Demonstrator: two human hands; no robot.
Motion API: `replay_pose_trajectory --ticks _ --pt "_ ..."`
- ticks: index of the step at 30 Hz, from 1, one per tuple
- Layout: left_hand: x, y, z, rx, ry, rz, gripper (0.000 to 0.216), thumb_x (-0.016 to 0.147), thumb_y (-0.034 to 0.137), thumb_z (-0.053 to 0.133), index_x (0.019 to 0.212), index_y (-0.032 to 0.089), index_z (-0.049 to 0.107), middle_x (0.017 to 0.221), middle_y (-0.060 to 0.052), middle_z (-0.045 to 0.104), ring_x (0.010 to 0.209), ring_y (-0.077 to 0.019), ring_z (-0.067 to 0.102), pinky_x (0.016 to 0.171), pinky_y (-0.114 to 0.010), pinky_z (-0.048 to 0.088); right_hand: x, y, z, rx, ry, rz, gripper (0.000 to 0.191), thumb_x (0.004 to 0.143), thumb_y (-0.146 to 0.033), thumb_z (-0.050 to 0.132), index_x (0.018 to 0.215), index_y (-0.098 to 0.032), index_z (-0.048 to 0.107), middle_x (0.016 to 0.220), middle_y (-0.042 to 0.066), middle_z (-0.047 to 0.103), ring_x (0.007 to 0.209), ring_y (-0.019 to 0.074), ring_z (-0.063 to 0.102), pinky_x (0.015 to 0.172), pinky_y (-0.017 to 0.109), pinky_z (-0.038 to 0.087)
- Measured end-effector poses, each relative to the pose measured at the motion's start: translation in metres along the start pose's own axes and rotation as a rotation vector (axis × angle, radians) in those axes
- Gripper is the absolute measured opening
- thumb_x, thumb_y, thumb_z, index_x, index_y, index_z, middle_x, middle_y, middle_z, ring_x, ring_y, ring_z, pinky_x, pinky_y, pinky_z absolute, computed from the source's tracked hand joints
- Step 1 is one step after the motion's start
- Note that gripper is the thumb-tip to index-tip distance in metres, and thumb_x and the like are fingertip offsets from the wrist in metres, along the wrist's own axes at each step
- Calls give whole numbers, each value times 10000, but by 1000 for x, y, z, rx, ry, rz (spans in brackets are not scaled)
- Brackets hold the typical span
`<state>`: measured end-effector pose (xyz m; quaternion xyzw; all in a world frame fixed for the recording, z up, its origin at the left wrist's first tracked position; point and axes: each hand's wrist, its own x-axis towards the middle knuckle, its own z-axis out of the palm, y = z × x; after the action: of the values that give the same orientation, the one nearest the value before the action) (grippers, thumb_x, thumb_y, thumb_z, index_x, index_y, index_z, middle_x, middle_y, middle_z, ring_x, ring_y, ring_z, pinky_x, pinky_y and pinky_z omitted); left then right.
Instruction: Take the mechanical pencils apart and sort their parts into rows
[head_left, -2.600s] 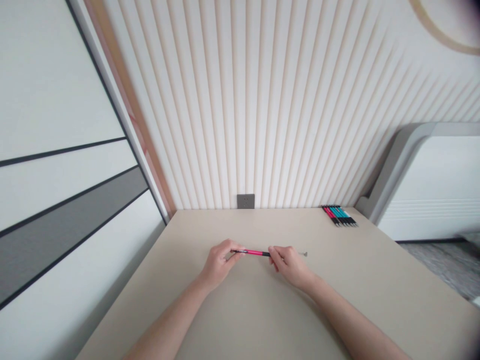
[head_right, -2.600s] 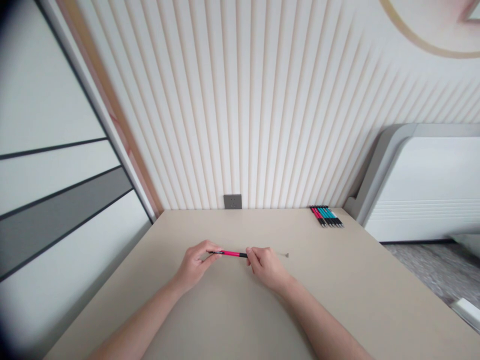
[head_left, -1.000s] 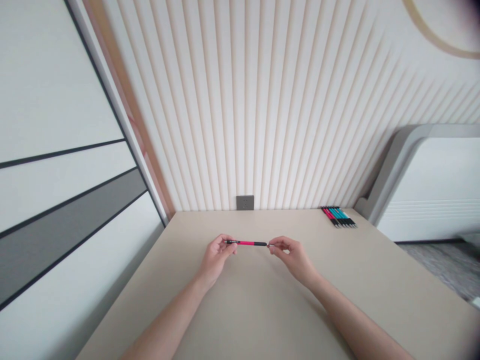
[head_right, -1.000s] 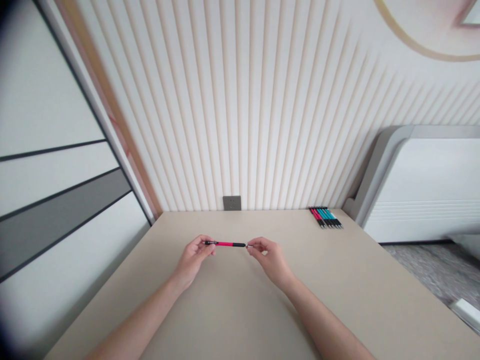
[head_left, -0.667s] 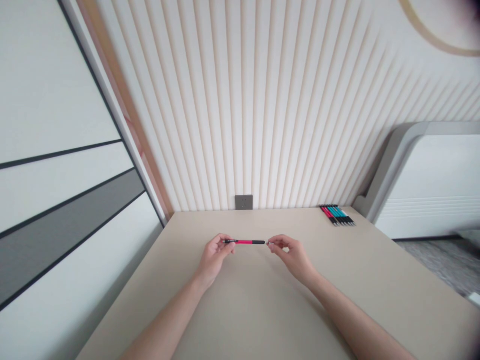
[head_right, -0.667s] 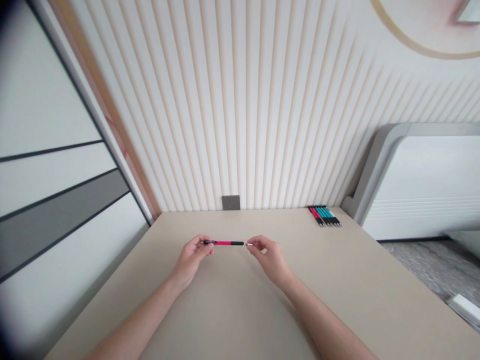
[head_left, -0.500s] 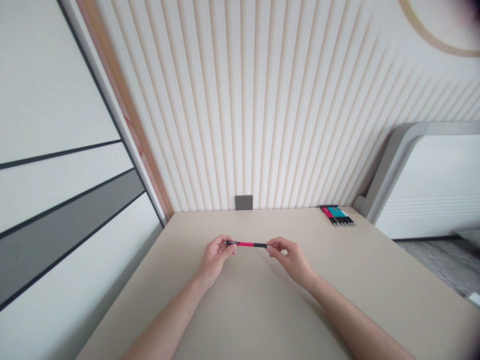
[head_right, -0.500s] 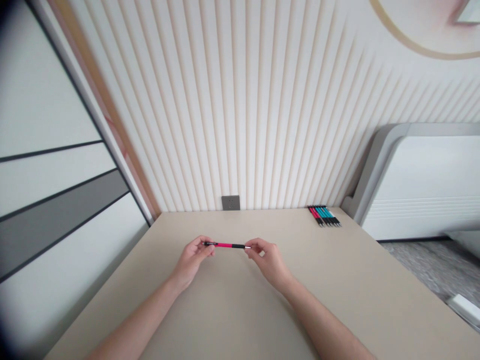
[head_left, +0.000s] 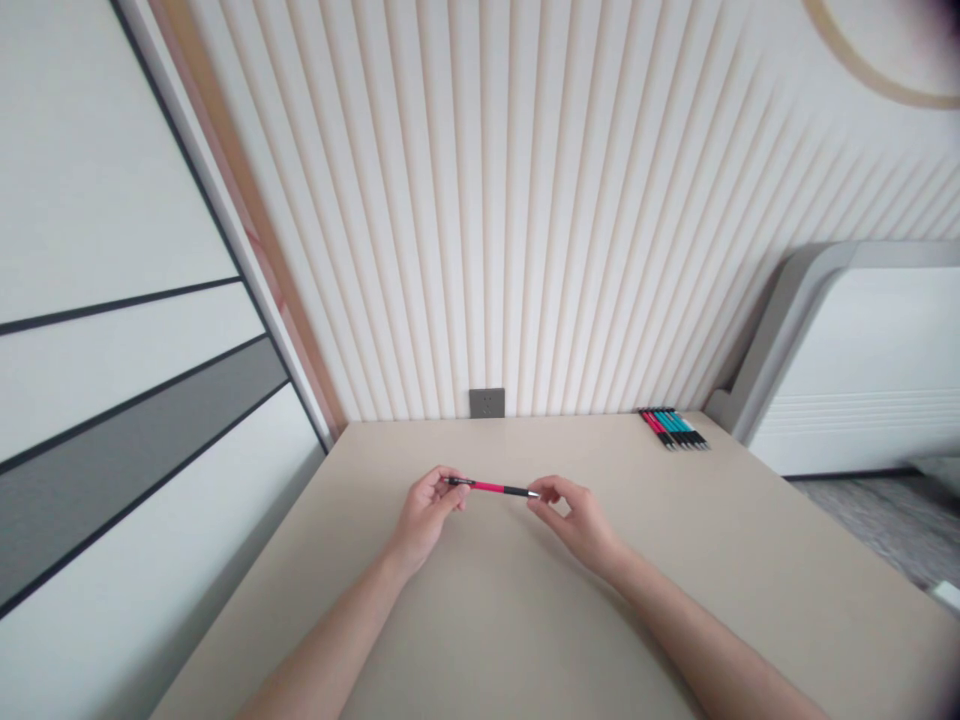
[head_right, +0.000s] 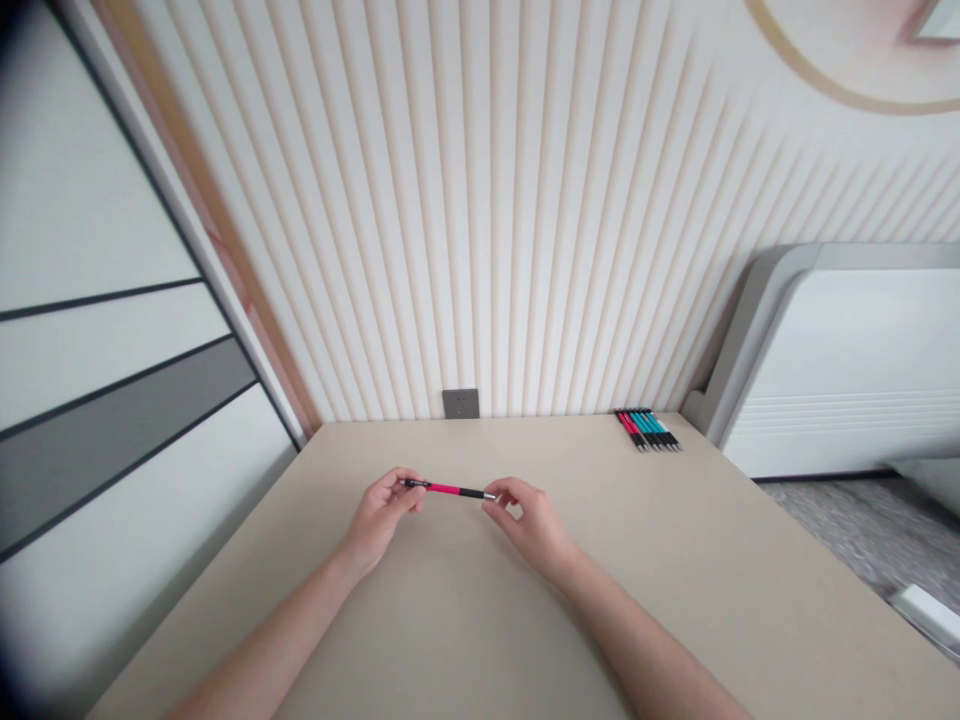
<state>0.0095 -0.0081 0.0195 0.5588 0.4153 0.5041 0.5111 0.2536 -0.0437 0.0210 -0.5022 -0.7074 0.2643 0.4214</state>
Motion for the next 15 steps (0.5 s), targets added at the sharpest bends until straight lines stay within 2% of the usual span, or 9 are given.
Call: replay_pose_trajectory --ticks 2,6,8,11,13,15 --pt "-1 1 0 18 -7 -9 247 750 354 719 873 166 616 654 14 602 621 -127 552 639 -239 427 -1 -1 -1 -40 -15 -34 346 906 -494 488 845 -210 676 815 44 695 784 183 615 756 298 458" --pt "-3 3 1 37 -33 -15 238 769 352 704 888 163 622 639 13 596 632 -128 550 640 -233 415 -2 -2 1 -22 -129 24 561 982 -482 293 662 -193 651 653 33 663 648 160 602 682 277 444" --pt "-2 3 1 29 -26 -14 237 769 351 705 887 163 620 637 17 593 625 -123 541 635 -228 410 -2 -2 0 4 -131 47 536 979 -486 306 735 -189 680 687 35 675 658 162 606 676 275 446" --pt "-2 2 1 5 -5 -8 246 762 355 712 880 164 611 642 22 585 615 -116 525 623 -223 407 -1 -1 -3 -28 -67 -23 339 912 -480 492 940 -202 683 842 43 698 780 184 616 755 294 444" --pt "-1 1 1 -13 -1 -3 254 762 356 714 885 162 605 650 24 578 613 -111 512 615 -218 405 -1 -2 -4 -54 -46 -64 296 895 -464 530 920 -207 673 849 42 694 800 186 610 785 302 430" --pt "-1 -1 1 -23 -11 3 256 769 354 711 895 159 604 670 21 580 618 -106 504 613 -213 402 -2 -3 -4 -63 -65 -80 332 921 -460 483 816 -201 662 791 37 684 765 175 601 791 302 418"
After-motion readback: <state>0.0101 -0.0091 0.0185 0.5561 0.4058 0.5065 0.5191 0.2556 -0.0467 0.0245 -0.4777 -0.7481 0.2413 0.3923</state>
